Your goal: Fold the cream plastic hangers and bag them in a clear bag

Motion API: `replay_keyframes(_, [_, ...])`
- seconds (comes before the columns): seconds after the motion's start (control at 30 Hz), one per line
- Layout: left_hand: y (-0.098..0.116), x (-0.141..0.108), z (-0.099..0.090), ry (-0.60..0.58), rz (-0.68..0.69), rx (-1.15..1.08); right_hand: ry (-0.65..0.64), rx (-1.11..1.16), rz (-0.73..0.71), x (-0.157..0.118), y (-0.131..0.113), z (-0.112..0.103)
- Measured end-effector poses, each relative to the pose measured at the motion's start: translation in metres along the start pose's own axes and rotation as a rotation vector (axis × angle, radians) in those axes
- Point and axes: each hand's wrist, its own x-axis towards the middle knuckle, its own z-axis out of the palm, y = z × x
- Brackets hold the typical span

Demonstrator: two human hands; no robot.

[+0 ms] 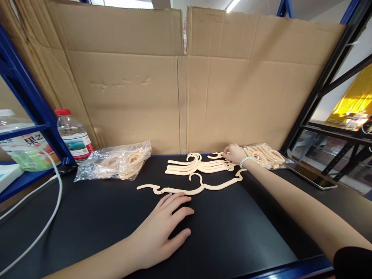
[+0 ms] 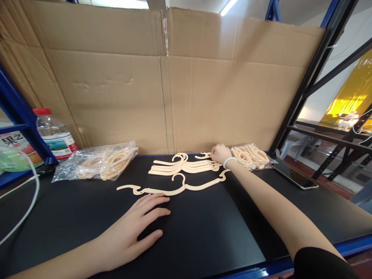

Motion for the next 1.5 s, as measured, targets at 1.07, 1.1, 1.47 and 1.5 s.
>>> replay_keyframes(1.07, [0.011, 0.015, -0.002, 0.413, -0.388, -0.906, -0.666, 1.340, -0.327, -0.132, -0.144, -0.050])
replay_keyframes(1.1, [0.010, 0.015, -0.002, 0.431, -0.430, -0.893, -0.503, 1.171, -0.417, -0.125, -0.138, -0.050])
replay_keyframes(1.47, [0.004, 0.014, -0.002, 0.499, -0.526, -0.975, 0.049, 0.137, -0.472, -0.065, -0.074, -0.013])
replay_keyframes(1.5, [0.005, 0.014, -0.003, 0.508, -0.535, -0.972, 0.057, 0.134, -0.471, -0.065, -0.074, -0.010])
